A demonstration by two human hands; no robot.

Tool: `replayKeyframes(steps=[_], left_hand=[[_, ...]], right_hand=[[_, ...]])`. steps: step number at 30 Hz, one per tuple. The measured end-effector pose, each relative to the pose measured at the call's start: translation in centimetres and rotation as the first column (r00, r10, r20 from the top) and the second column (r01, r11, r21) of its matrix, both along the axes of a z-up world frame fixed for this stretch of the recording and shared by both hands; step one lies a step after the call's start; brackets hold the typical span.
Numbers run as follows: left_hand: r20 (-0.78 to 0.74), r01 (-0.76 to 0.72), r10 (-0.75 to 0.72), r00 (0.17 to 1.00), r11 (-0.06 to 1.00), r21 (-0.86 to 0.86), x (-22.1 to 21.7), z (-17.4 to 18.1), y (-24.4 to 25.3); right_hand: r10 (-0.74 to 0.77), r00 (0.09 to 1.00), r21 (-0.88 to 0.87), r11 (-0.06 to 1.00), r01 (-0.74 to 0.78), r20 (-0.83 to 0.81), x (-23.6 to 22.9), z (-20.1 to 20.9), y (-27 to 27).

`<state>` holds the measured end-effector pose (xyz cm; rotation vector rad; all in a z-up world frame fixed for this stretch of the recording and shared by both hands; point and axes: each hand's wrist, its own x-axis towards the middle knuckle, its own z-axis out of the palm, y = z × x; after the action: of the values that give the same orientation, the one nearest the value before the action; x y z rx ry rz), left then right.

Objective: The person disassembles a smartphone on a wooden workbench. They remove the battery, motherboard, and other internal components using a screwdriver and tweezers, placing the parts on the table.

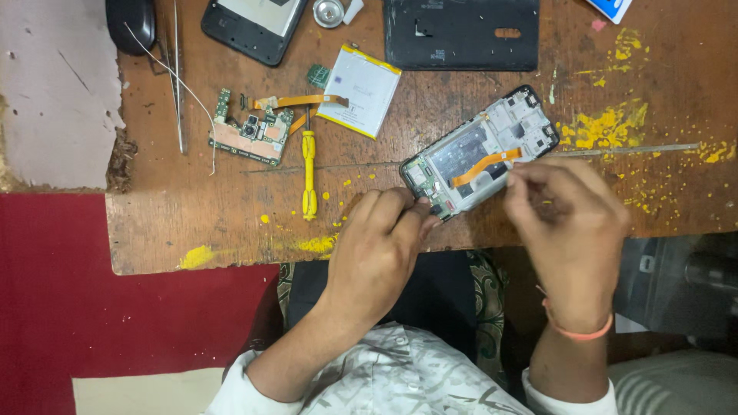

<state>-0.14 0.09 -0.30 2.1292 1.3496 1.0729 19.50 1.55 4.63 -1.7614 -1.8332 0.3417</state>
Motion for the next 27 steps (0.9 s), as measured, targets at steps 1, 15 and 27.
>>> replayKeyframes(steps=[1,15,27], left_hand=[[0.003,-0.001,0.001,1.0,1.0,0.01,0.0,0.0,0.1],[-0.026,-0.005,0.006,1.0,1.0,0.025,0.1,0.4,-0.1],[-0.063,0.014,-0.011,0.998,0.998,0.059,-0.4,0.3,-0.2]], right_hand=[[-0.039,0.996,-0.021,0.999,0.037,-0.082,0.4,0.0,0.1],[0.379,0.907,-0.055,0.925,-0.376,0.181,1.3,-1.7,3.8],[0.393,0.832,-0.021,0.908,-0.419,0.39,0.7,-0.6,4.7]])
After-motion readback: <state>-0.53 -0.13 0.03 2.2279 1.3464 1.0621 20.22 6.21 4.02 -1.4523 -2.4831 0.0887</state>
